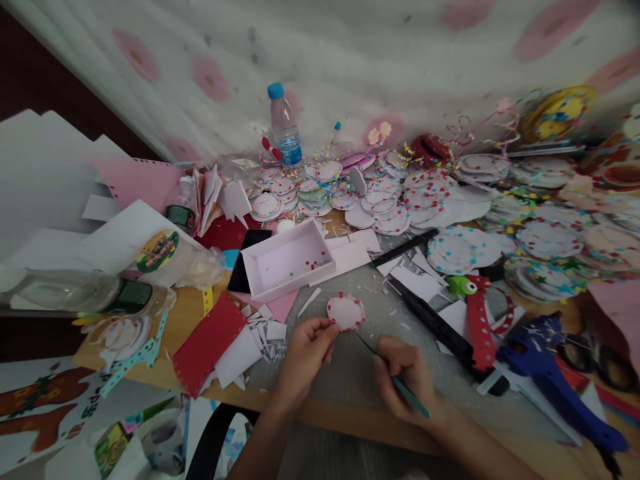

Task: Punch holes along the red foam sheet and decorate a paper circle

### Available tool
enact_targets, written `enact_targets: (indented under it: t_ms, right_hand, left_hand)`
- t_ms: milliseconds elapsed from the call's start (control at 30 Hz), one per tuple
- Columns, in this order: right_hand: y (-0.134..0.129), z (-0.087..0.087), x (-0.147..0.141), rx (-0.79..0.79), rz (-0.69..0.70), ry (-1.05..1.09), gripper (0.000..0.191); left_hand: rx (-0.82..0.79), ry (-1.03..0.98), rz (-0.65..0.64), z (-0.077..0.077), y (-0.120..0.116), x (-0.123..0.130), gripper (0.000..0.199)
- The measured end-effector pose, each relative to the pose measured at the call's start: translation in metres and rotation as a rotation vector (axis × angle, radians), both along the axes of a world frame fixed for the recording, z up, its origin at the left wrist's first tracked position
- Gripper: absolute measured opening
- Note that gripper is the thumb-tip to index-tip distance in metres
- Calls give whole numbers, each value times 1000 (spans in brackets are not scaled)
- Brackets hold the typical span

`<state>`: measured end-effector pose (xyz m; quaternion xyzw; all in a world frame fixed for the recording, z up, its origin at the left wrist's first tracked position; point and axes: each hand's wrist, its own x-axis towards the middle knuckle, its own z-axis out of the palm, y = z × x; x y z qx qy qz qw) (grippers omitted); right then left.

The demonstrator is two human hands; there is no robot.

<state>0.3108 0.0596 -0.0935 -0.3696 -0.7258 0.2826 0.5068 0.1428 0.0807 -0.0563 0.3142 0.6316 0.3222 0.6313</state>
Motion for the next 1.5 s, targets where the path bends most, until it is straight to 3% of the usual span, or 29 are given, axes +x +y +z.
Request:
enact_targets:
  t_ms: [133, 367, 533, 733, 900, 1000, 1100, 1167, 1300, 1400, 1500]
  right_hand:
    - [-1, 0, -1, -15, 0, -28, 28]
    - [-1, 0, -2, -70, -146, 30, 25]
    - [-1, 15, -1, -114, -233, 193, 17]
    - [2, 13, 0, -262, -317, 501, 14]
    - [11, 12, 3, -339, -320, 603, 15]
    - [14, 17, 9, -356, -310, 604, 11]
    - [15, 30, 18, -344, -290, 568, 7]
    - [17, 45, 24, -333, -270, 499, 7]
    - [27, 82, 32, -289, -217, 335, 14]
    - [45, 105, 31, -239, -165, 196, 16]
    - [70, 115, 21, -135, -87, -4, 14]
  left_hand:
    - [2, -2, -1, -1, 0, 0, 35]
    - [-11, -16, 7, 0, 0, -1, 38]
    - [7, -4, 9, -1, -1, -1, 38]
    - [17, 19, -18, 4, -4, -6, 38]
    - [162, 131, 6, 10, -12, -22, 31]
    - [430, 422, 76, 14, -17, -35, 26]
    - [814, 820, 52, 16, -18, -48, 18]
    - [972, 1036, -24, 12, -15, -53, 28]
    - [1000, 1263, -140, -6, -8, -57, 54]
    - [1004, 1275, -128, -20, -10, -56, 56]
    - [1035, 1250, -97, -28, -15, -54, 54]
